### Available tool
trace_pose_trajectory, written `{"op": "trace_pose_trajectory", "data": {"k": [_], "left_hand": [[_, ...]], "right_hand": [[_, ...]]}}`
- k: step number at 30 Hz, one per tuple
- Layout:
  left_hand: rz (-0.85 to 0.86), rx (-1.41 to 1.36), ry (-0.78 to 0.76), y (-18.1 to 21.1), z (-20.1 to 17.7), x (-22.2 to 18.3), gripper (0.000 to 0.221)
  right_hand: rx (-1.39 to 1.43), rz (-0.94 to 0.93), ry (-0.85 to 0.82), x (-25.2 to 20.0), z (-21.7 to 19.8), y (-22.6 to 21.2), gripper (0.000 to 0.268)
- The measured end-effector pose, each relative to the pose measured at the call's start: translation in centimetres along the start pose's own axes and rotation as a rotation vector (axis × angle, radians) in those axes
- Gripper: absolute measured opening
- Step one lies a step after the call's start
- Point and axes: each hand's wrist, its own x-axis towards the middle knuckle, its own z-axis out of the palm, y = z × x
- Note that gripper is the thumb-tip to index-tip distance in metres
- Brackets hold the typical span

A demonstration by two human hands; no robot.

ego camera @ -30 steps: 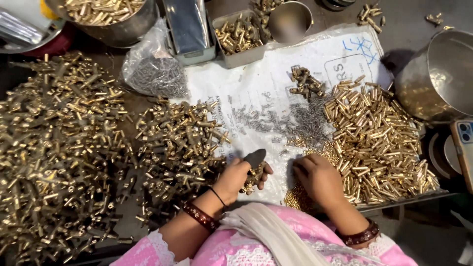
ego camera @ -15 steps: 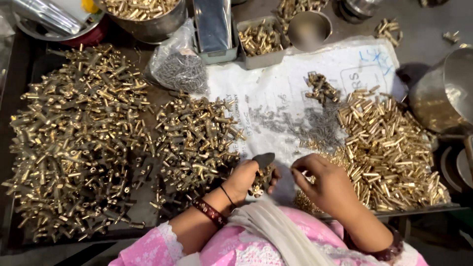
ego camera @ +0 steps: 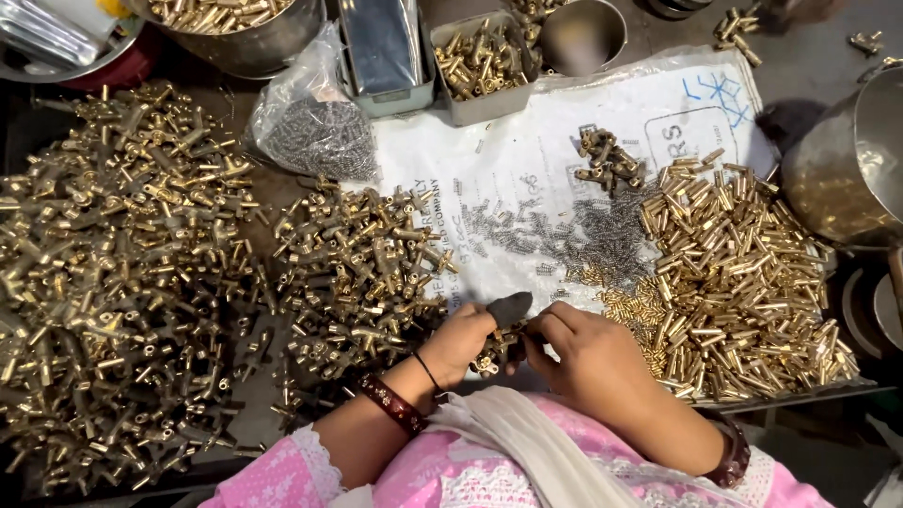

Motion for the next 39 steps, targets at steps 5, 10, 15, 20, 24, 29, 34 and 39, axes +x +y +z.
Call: {"op": "trace_pose_trajectory", "data": {"k": [5, 10, 15, 20, 24, 29, 34, 39], "left_hand": [[0.034, 0.061, -0.009, -1.4, -0.9, 0.1, 0.028], [0.051, 0.126, -0.05, -1.1, 0.0, -2.0, 0.03], [0.119, 0.358, 0.031, -3.9, -1.8, -1.6, 0.031], [0.212, 0.878, 0.38, 3.5, 2.3, -7.6, 0.029], [0.563, 1.598, 0.822, 8.4, 1.6, -11.1, 0.047], [0.727, 1.825, 0.849, 9.4, 0.9, -10.3, 0.047], [0.896, 1.674, 0.799, 11.4, 3.7, -8.2, 0.041], [0.541, 0.876, 0.336, 8.6, 3.4, -0.8, 0.034]], "right_hand": [[0.002, -0.031, -0.001, -0.9, -0.1, -0.7, 0.017], [0.067, -0.015, -0.032, -2.3, -0.1, -1.9, 0.014], [0.172, 0.039, -0.001, -3.2, 0.2, -2.8, 0.013], [0.187, 0.082, -0.003, -3.6, 0.2, -3.1, 0.019], [0.254, 0.119, -0.055, -3.7, 0.6, -2.5, 0.017], [0.169, 0.124, -0.091, -0.4, 1.4, 3.1, 0.013], [-0.173, 0.271, 0.108, 7.2, 0.9, 13.5, 0.013], [-0.456, 0.234, 0.176, 10.8, 3.7, 19.0, 0.017]]}}
